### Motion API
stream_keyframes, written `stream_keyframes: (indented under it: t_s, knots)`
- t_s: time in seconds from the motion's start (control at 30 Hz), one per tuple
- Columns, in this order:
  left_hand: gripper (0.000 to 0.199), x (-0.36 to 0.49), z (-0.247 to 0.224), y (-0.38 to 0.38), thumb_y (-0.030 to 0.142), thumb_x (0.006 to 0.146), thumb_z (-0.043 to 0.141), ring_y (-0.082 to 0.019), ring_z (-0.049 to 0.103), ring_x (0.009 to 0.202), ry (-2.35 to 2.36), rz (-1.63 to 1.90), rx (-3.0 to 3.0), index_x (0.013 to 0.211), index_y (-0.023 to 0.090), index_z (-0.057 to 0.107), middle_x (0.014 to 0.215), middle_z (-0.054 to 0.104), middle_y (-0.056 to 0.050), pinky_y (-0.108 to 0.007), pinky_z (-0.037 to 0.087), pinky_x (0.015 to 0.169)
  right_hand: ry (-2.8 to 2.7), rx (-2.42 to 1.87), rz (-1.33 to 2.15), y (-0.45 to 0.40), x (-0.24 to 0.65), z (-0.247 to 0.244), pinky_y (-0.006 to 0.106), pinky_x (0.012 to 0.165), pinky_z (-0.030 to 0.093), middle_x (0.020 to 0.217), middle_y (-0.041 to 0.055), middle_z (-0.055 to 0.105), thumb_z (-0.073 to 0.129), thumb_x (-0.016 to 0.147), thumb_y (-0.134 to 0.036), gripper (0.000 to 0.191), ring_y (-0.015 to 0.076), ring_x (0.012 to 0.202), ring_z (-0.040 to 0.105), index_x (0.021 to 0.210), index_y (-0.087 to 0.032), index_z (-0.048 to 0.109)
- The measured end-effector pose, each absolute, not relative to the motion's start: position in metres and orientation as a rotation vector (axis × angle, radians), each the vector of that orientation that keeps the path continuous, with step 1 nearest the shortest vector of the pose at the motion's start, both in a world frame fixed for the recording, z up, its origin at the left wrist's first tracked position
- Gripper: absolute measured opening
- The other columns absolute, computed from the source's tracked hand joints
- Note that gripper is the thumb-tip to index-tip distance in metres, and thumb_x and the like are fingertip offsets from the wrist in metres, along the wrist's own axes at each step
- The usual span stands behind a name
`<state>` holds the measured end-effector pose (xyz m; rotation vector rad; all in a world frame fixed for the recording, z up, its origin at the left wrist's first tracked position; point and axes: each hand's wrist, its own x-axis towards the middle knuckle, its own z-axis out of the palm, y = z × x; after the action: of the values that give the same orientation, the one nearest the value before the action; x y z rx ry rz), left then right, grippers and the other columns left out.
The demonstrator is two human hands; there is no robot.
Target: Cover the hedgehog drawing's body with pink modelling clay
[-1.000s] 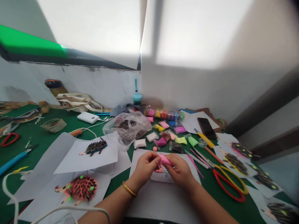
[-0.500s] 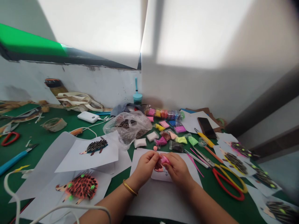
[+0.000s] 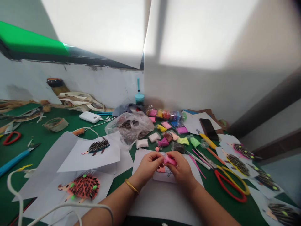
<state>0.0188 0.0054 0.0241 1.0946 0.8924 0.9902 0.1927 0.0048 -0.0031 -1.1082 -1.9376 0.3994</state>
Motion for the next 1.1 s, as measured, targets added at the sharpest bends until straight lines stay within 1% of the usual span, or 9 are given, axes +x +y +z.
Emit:
stream_keyframes:
  t_s: [0.13,0.23,0.37,0.47,0.63,0.77,0.87,1.0,1.1]
  knots:
    - [0.034,0.023,0.023,0.003,0.049,0.082,0.061,-0.011,0.048,0.052,0.905,1.026,1.176,0.072,0.018,0.051,0.058,0.054,0.003,-0.023,0.041,0.053,-1.954,-1.016,0.385,0.005,0.194,-0.004,0.039,0.081,0.049,0.101,0.0094,0.063,0.048,0.095,-0.047,0.035,0.0246,0.093,0.059,0.116,-0.020,0.057]
    - [0.034,0.026,0.025,-0.001,0.049,0.087,0.054,-0.011,0.047,0.053,0.934,1.049,1.237,0.071,0.020,0.047,0.058,0.051,0.004,-0.024,0.040,0.054,-1.944,-0.974,0.348,0.005,0.194,-0.005,0.041,0.087,0.049,0.107,0.0107,0.061,0.046,0.096,-0.043,0.036,0.0252,0.099,0.058,0.123,-0.021,0.054]
    - [0.032,0.027,0.027,-0.003,0.048,0.090,0.049,-0.013,0.048,0.055,0.967,1.070,1.249,0.072,0.021,0.044,0.059,0.050,0.004,-0.025,0.041,0.055,-1.910,-0.967,0.345,0.005,0.194,-0.005,0.041,0.088,0.049,0.110,0.0106,0.060,0.044,0.097,-0.041,0.037,0.0246,0.101,0.057,0.128,-0.022,0.051]
    - [0.033,0.027,0.027,-0.002,0.048,0.089,0.048,-0.013,0.047,0.055,1.003,1.086,1.238,0.071,0.021,0.044,0.058,0.050,0.004,-0.025,0.041,0.056,-1.887,-0.968,0.339,0.005,0.193,-0.006,0.041,0.088,0.050,0.110,0.0100,0.060,0.044,0.097,-0.041,0.036,0.0243,0.101,0.057,0.127,-0.022,0.052]
    - [0.034,0.027,0.024,0.001,0.050,0.087,0.051,-0.013,0.045,0.054,1.106,1.114,1.260,0.069,0.021,0.046,0.057,0.048,0.003,-0.025,0.042,0.055,-1.857,-0.984,0.350,0.005,0.193,-0.006,0.043,0.089,0.049,0.109,0.0098,0.060,0.048,0.096,-0.037,0.033,0.0249,0.101,0.057,0.125,-0.023,0.052]
    - [0.035,0.027,0.025,0.003,0.052,0.085,0.054,-0.013,0.047,0.056,1.007,1.070,1.161,0.072,0.020,0.046,0.059,0.050,0.003,-0.023,0.040,0.054,-1.846,-0.993,0.364,0.008,0.194,-0.006,0.043,0.089,0.049,0.109,0.0103,0.059,0.050,0.095,-0.034,0.032,0.0255,0.102,0.057,0.124,-0.023,0.052]
    - [0.037,0.027,0.027,0.004,0.054,0.085,0.054,-0.011,0.046,0.055,0.932,1.036,1.087,0.075,0.019,0.047,0.059,0.050,0.004,-0.022,0.039,0.054,-1.837,-0.996,0.399,0.009,0.196,-0.006,0.042,0.090,0.049,0.110,0.0103,0.058,0.051,0.095,-0.033,0.032,0.0251,0.103,0.056,0.124,-0.022,0.052]
    - [0.036,0.025,0.027,0.006,0.051,0.082,0.063,-0.010,0.047,0.054,0.898,0.979,1.064,0.077,0.018,0.049,0.060,0.051,0.004,-0.021,0.038,0.053,-1.839,-0.986,0.435,0.009,0.197,-0.006,0.042,0.090,0.048,0.111,0.0100,0.058,0.050,0.095,-0.033,0.031,0.0246,0.103,0.056,0.124,-0.022,0.052]
    - [0.037,0.025,0.026,0.008,0.052,0.080,0.064,-0.010,0.048,0.053,0.885,0.961,1.086,0.077,0.018,0.049,0.059,0.052,0.004,-0.021,0.037,0.053,-1.852,-0.977,0.432,0.008,0.197,-0.005,0.042,0.089,0.049,0.110,0.0097,0.058,0.050,0.095,-0.033,0.032,0.0245,0.101,0.056,0.125,-0.023,0.051]
